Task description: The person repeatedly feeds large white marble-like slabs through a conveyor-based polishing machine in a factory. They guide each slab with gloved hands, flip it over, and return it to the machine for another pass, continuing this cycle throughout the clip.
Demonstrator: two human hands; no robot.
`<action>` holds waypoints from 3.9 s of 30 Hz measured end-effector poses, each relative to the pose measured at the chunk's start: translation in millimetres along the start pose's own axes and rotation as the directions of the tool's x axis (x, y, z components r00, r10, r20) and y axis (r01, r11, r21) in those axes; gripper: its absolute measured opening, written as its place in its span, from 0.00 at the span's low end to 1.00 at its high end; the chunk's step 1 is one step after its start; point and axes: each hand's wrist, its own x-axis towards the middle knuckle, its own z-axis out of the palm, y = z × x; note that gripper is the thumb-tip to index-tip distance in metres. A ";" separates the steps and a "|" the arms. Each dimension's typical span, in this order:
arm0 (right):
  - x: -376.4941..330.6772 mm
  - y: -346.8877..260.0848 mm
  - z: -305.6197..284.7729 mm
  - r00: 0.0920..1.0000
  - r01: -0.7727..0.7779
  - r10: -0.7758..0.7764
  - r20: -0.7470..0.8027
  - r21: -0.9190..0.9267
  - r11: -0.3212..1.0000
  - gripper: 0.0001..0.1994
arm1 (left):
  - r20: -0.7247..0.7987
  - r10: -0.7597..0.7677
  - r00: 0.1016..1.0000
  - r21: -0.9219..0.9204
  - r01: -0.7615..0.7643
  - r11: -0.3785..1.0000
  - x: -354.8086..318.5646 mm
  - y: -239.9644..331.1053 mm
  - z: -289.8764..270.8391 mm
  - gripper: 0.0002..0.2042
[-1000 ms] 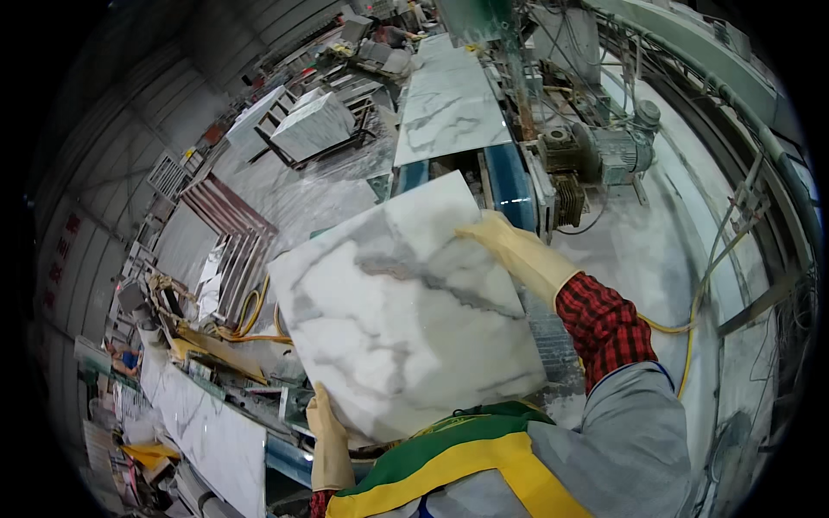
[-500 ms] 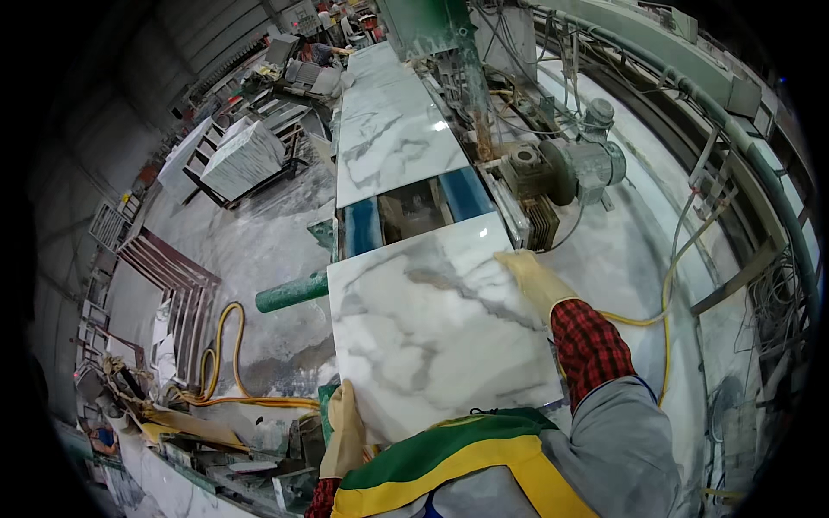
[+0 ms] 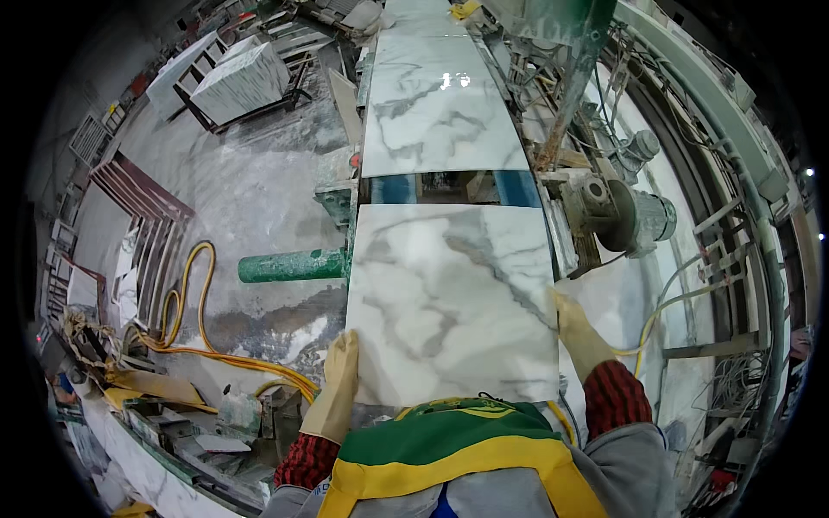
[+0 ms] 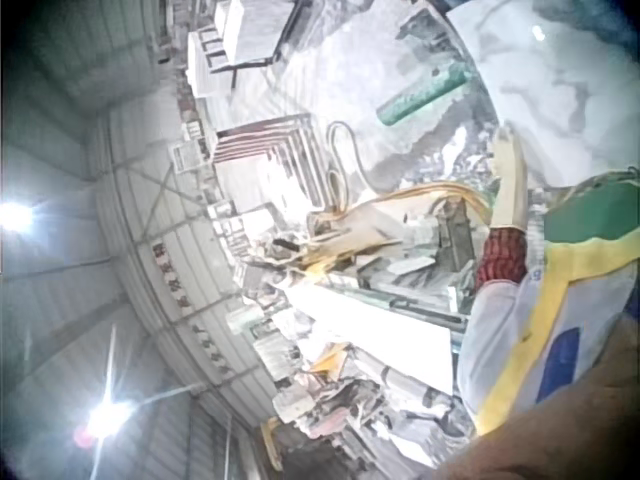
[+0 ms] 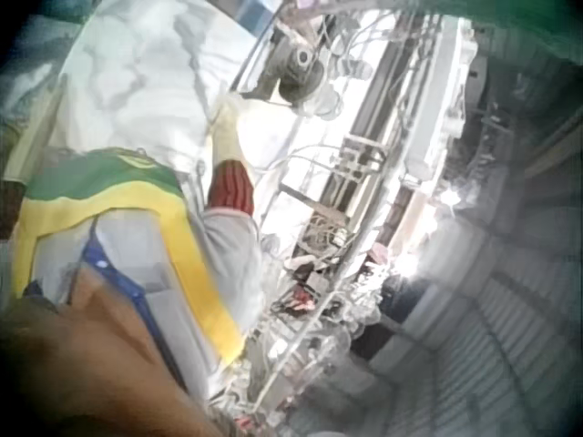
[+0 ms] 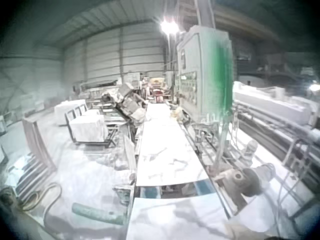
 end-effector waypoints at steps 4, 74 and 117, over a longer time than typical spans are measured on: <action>-71.3 33.2 -13.4 0.969 -0.249 0.244 0.049 0.199 0.948 0.31 | 0.003 -0.137 0.991 -0.043 0.137 0.990 4.4 39.2 -9.7 0.39; 180.6 -104.2 137.2 0.677 0.489 -0.543 0.496 -0.855 -0.171 0.42 | 0.150 0.769 0.621 0.592 -0.680 0.433 188.6 202.7 35.7 0.33; 330.7 -168.1 163.9 0.584 0.405 -0.708 0.397 -0.898 -0.169 0.39 | 0.154 0.775 0.613 0.561 -0.700 0.442 218.3 223.6 38.7 0.32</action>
